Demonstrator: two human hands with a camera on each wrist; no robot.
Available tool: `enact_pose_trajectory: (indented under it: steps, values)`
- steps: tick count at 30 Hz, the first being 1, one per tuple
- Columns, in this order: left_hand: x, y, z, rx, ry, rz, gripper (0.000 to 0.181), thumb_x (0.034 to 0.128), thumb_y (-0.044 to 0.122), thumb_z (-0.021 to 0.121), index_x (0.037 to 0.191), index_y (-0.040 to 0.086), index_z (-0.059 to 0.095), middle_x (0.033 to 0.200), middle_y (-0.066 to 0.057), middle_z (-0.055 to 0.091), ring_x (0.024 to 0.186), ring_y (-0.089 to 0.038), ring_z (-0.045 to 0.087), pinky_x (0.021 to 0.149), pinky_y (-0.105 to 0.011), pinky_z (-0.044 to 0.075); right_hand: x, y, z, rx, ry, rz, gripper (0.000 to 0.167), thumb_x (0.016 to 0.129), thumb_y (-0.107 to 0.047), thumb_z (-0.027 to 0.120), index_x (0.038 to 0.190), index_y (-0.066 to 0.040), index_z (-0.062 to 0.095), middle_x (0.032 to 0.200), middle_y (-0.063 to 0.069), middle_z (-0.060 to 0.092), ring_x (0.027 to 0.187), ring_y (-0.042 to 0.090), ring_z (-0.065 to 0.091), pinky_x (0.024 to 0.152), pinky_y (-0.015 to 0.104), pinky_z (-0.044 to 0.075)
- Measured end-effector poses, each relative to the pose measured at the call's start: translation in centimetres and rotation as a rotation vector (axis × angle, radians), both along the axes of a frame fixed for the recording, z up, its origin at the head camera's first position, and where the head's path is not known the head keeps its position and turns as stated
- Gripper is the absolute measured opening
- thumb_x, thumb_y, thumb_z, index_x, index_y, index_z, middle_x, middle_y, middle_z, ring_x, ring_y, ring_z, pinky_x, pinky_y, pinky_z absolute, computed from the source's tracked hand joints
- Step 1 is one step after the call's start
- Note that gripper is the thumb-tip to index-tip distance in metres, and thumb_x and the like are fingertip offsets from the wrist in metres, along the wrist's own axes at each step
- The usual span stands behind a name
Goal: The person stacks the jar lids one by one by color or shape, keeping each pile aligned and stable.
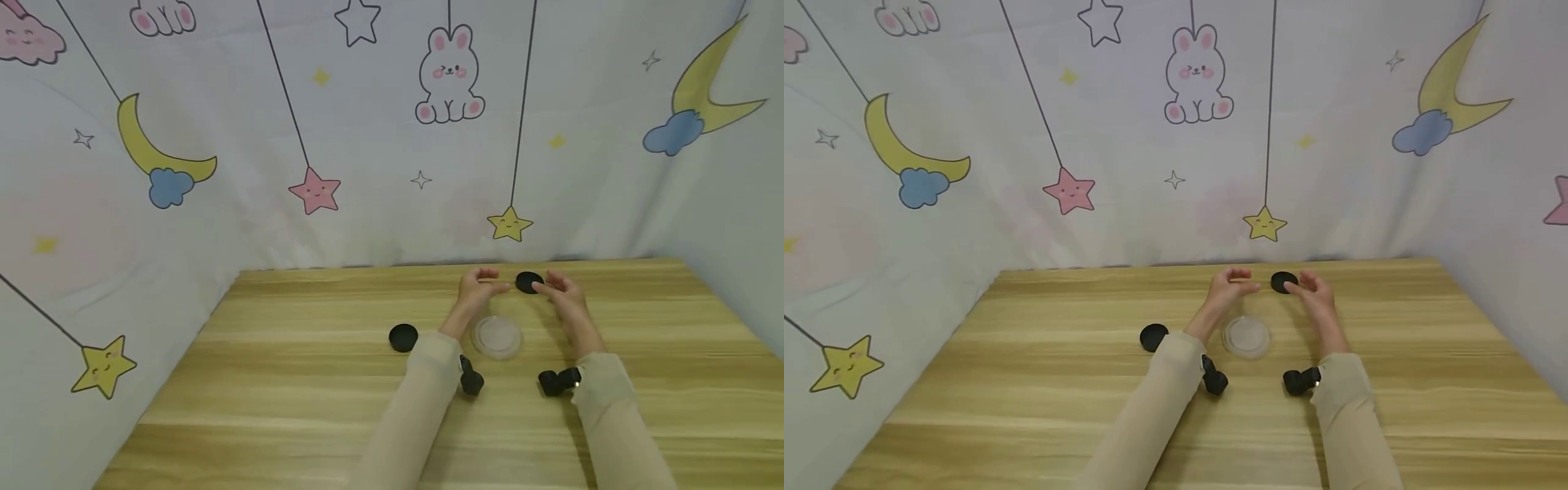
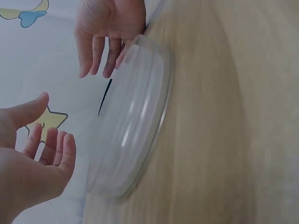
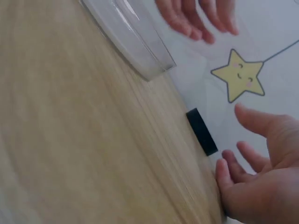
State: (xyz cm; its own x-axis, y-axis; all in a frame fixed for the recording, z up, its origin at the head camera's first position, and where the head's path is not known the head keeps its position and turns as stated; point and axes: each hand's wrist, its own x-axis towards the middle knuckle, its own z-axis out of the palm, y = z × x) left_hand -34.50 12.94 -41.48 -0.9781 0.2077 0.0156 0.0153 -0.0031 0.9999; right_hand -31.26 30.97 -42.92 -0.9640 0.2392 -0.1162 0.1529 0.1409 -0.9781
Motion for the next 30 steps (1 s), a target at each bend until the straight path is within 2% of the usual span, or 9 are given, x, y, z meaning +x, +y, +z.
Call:
enact_pose_trajectory:
  steps: [2,5,8,11,13,17,25,29,30]
  values:
    - [-0.5,0.2,-0.3,-0.006,-0.013,-0.011,0.039,0.0794,0.003,0.077,0.116,-0.002,0.064,0.114,-0.01,0.066,0.09,-0.012,0.058,0.082,-0.024,0.05,-0.2,0.0,-0.4,0.029,0.004,0.024,0.076,0.099,-0.027,0.057,0.156,-0.004,0.013,0.163,0.017,0.016,0.15,0.033,0.02,0.12,0.039,0.027]
    - [-1.0,0.3,-0.9,-0.022,-0.049,-0.078,0.045,0.0811,0.004,0.076,0.123,0.0,0.062,0.123,-0.011,0.065,0.101,-0.016,0.061,0.087,-0.027,0.051,-0.5,0.2,-0.9,0.099,0.021,0.055,0.077,0.098,-0.021,0.058,0.156,-0.001,0.01,0.162,0.021,0.015,0.149,0.037,0.02,0.121,0.047,0.023]
    - [-1.4,0.4,-1.7,-0.026,-0.099,-0.158,0.05,0.084,0.004,0.073,0.132,0.002,0.058,0.133,-0.012,0.061,0.118,-0.023,0.06,0.098,-0.032,0.05,-0.7,0.3,-1.3,0.203,0.031,0.074,0.077,0.097,-0.017,0.059,0.155,0.002,0.011,0.16,0.024,0.018,0.147,0.041,0.023,0.119,0.049,0.026]
    - [-1.9,0.5,-2.3,-0.008,-0.15,-0.214,0.055,0.0852,0.001,0.071,0.137,0.003,0.054,0.14,-0.013,0.056,0.129,-0.027,0.054,0.108,-0.036,0.044,-0.8,0.3,-1.4,0.279,0.038,0.078,0.076,0.096,-0.014,0.06,0.154,0.004,0.013,0.158,0.026,0.022,0.144,0.044,0.027,0.117,0.05,0.029]
    - [-2.1,0.5,-2.3,0.007,-0.167,-0.249,0.058,0.0859,0.0,0.07,0.141,0.002,0.05,0.144,-0.015,0.052,0.134,-0.029,0.05,0.113,-0.038,0.039,-0.8,0.3,-1.4,0.302,0.049,0.063,0.074,0.096,-0.012,0.06,0.153,0.005,0.016,0.156,0.028,0.026,0.142,0.045,0.03,0.116,0.051,0.031]
    - [-2.3,0.7,-2.1,-0.015,-0.16,-0.313,0.063,0.0874,0.0,0.068,0.145,0.002,0.043,0.15,-0.015,0.045,0.139,-0.029,0.043,0.117,-0.038,0.034,-0.9,0.1,-1.4,0.331,0.075,0.033,0.069,0.094,-0.01,0.061,0.151,0.006,0.025,0.15,0.03,0.036,0.137,0.044,0.037,0.113,0.05,0.033]
    - [-2.7,0.8,-1.8,-0.057,-0.151,-0.324,0.066,0.0862,-0.004,0.067,0.147,0.0,0.04,0.15,-0.015,0.045,0.134,-0.025,0.046,0.116,-0.034,0.035,-1.3,-0.2,-1.7,0.373,0.119,0.043,0.065,0.089,-0.008,0.065,0.145,0.008,0.037,0.142,0.03,0.047,0.128,0.043,0.046,0.108,0.047,0.037]
    - [-2.8,1.0,-1.9,-0.06,-0.133,-0.319,0.064,0.0849,-0.006,0.066,0.144,0.001,0.044,0.146,-0.014,0.05,0.128,-0.021,0.05,0.112,-0.032,0.038,-1.4,0.2,-1.9,0.412,0.121,0.054,0.067,0.087,-0.016,0.07,0.143,0.006,0.041,0.14,0.03,0.049,0.125,0.044,0.047,0.106,0.05,0.038]
    - [-2.8,1.0,-1.9,-0.061,-0.127,-0.316,0.063,0.0845,-0.007,0.066,0.144,0.001,0.045,0.146,-0.014,0.051,0.127,-0.021,0.05,0.112,-0.031,0.038,-1.4,0.3,-2.0,0.427,0.13,0.041,0.068,0.085,-0.02,0.074,0.142,0.004,0.045,0.137,0.028,0.053,0.121,0.041,0.05,0.103,0.046,0.041]
